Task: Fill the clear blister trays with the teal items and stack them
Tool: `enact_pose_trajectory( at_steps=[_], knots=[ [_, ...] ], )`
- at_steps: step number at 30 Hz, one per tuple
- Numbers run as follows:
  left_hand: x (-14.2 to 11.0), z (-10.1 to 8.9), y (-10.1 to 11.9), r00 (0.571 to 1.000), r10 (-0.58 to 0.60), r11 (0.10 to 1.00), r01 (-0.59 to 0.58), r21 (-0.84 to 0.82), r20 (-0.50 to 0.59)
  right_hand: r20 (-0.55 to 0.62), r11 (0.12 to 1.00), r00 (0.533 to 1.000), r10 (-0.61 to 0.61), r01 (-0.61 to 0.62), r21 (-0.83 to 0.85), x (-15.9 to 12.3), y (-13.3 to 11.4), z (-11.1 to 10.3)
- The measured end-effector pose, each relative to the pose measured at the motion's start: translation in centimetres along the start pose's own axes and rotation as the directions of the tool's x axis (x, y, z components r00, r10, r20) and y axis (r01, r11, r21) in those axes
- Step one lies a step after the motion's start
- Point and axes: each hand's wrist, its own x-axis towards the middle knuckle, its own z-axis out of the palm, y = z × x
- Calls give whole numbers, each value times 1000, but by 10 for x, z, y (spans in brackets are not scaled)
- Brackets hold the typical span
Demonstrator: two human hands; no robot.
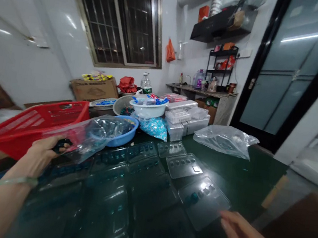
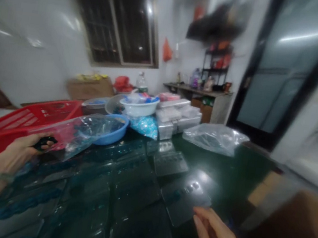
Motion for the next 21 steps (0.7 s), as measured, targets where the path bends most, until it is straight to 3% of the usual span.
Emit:
enact_pose_trajectory(
  at_steps=[3, 5, 8, 10, 11, 14, 17, 21],
  knots=[
    [-64, -33, -19, 987, -149, 978, 157, -137, 67, 52, 991, 992, -113, 109, 76, 3, -13, 23],
    [-121, -34, -41, 967, -217, 946, 243, -216, 137, 122, 973, 976, -182, 161, 168, 2, -29, 45],
    [-201, -2, -75, 915, -335, 864, 394, -315, 225, 303, 926, 916, -263, 152, 346, -5, -67, 77],
    [-242, 27, -91, 804, -425, 679, 587, -441, 416, 408, 887, 857, -315, 113, 448, -10, -93, 91],
    [-258, 40, -97, 790, -418, 639, 606, -473, 448, 439, 869, 831, -342, 102, 485, -13, -104, 95],
    [-284, 68, -108, 762, -432, 574, 644, -505, 482, 498, 847, 775, -388, 87, 524, -16, -121, 96],
    [-288, 83, -116, 719, -453, 539, 691, -481, 526, 553, 868, 739, -386, 88, 488, -18, -119, 88],
    [-287, 98, -123, 664, -452, 485, 743, -461, 596, 533, 889, 768, -355, 100, 448, -23, -109, 82]
  ],
)
